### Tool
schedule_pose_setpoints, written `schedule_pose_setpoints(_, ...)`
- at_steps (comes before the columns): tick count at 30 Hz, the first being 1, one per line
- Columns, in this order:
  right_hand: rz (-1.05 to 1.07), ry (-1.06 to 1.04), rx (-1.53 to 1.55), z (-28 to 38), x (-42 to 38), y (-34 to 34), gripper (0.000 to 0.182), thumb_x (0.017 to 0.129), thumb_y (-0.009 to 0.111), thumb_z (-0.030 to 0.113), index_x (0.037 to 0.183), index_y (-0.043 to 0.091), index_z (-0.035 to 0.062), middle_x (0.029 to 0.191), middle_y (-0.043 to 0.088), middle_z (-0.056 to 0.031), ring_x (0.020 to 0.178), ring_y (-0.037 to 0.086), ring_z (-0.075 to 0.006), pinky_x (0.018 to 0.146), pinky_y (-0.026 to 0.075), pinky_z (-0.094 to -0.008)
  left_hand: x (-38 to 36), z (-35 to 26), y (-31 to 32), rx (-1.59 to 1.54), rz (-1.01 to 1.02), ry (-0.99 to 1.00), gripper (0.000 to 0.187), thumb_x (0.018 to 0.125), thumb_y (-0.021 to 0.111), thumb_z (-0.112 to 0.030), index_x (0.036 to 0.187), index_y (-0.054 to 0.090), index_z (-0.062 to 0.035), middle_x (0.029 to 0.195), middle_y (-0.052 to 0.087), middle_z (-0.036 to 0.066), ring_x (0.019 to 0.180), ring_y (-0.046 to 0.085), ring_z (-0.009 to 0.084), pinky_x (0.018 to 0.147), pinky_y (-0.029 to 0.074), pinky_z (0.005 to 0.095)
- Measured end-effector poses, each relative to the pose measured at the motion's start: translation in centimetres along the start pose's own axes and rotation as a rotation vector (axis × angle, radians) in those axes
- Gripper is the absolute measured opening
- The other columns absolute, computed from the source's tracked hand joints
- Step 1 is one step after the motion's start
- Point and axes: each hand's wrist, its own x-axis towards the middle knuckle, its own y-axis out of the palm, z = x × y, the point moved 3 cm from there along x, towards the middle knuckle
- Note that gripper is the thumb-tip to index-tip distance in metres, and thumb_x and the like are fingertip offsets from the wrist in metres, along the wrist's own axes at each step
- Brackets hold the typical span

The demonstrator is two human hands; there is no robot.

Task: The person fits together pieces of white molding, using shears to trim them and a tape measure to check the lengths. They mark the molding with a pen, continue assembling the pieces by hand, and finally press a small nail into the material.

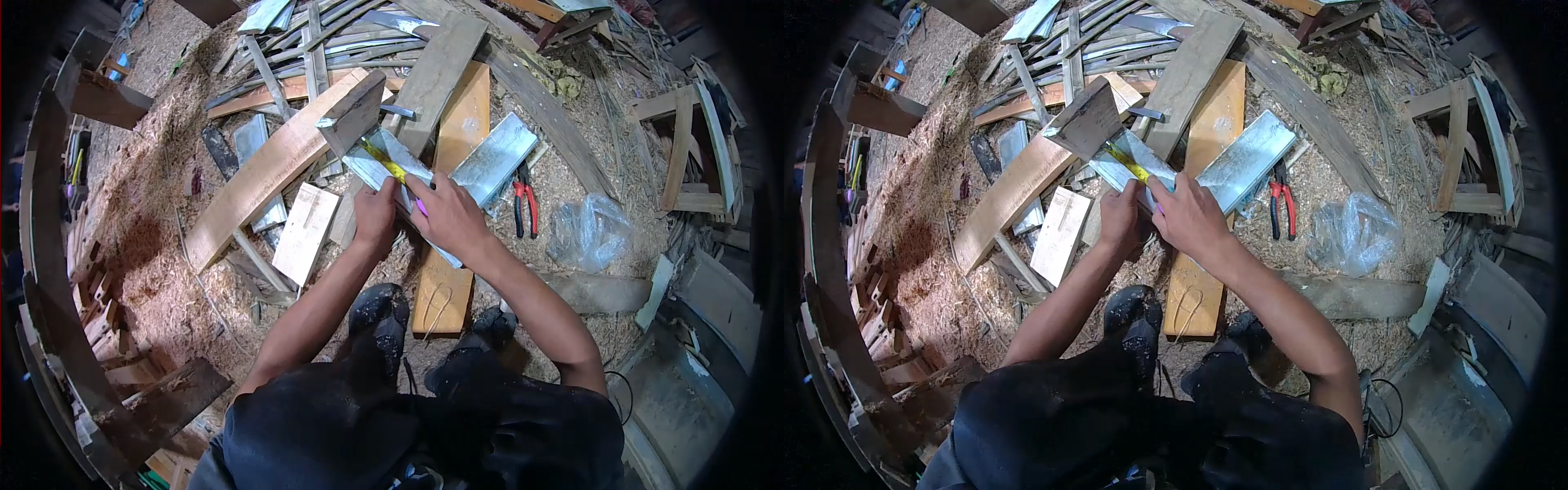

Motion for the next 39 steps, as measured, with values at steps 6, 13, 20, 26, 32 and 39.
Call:
schedule_pose_setpoints(6, -0.009, -0.021, -0.005, -0.1, -0.2, 0.0, 0.041, 0.087, 0.060, 0.019, 0.127, 0.057, 0.0126, 0.095, 0.055, -0.0212, 0.089, 0.060, -0.0402, 0.080, 0.049, -0.0480, -0.4, -0.7, 0.4, 0.090, -0.045, -0.026, 0.018, 0.094, 0.056, -0.011, 0.103, 0.060, 0.0038, 0.088, 0.064, 0.007, 0.074, 0.062, 0.0137, 0.065, 0.051, 0.0301)
schedule_pose_setpoints(13, -0.001, -0.080, -0.070, -0.1, 0.2, 0.3, 0.035, 0.084, 0.061, 0.018, 0.118, 0.058, 0.0074, 0.096, 0.057, -0.0214, 0.090, 0.061, -0.0372, 0.081, 0.047, -0.0484, -0.7, -1.0, 0.2, -0.076, 0.094, -0.047, 0.020, 0.092, 0.057, -0.014, 0.103, 0.060, 0.0027, 0.088, 0.065, 0.007, 0.072, 0.063, 0.0157, 0.065, 0.051, 0.0310)
schedule_pose_setpoints(20, 0.006, -0.087, -0.107, 0.1, 0.2, 0.4, 0.034, 0.084, 0.062, 0.018, 0.116, 0.060, 0.0061, 0.096, 0.058, -0.0212, 0.090, 0.062, -0.0367, 0.080, 0.046, -0.0473, -0.1, -2.0, -3.0, 0.653, 0.168, 0.051, 0.021, 0.090, 0.060, -0.018, 0.099, 0.061, 0.0015, 0.077, 0.065, 0.009, 0.064, 0.062, 0.0176, 0.060, 0.050, 0.0336)
schedule_pose_setpoints(26, 0.004, -0.088, -0.095, 0.0, 0.2, 0.4, 0.036, 0.084, 0.061, 0.017, 0.118, 0.060, 0.0063, 0.095, 0.058, -0.0214, 0.089, 0.062, -0.0368, 0.080, 0.046, -0.0474, -3.8, -8.5, -1.9, 1.310, 0.039, 0.495, 0.034, 0.078, 0.076, -0.023, 0.090, 0.052, -0.0024, 0.070, 0.055, 0.017, 0.065, 0.058, 0.0298, 0.060, 0.046, 0.0390)
schedule_pose_setpoints(32, -0.034, -0.106, -0.093, 0.1, 0.2, 0.3, 0.035, 0.083, 0.060, 0.017, 0.117, 0.061, 0.0059, 0.096, 0.058, -0.0214, 0.089, 0.062, -0.0363, 0.080, 0.046, -0.0473, -2.2, -8.1, -1.1, 1.327, 0.099, 0.806, 0.038, 0.073, 0.078, -0.021, 0.090, 0.047, -0.0054, 0.075, 0.057, 0.017, 0.068, 0.059, 0.0387, 0.058, 0.046, 0.0457)
schedule_pose_setpoints(39, 0.027, -0.054, -0.100, 0.1, 0.1, 0.3, 0.035, 0.085, 0.059, 0.018, 0.119, 0.059, 0.0108, 0.094, 0.055, -0.0189, 0.090, 0.060, -0.0365, 0.081, 0.045, -0.0475, -1.3, -8.8, 0.3, 1.455, 0.267, 0.720, 0.020, 0.075, 0.069, -0.022, 0.079, 0.058, -0.0065, 0.075, 0.065, 0.014, 0.066, 0.065, 0.0354, 0.060, 0.052, 0.0450)
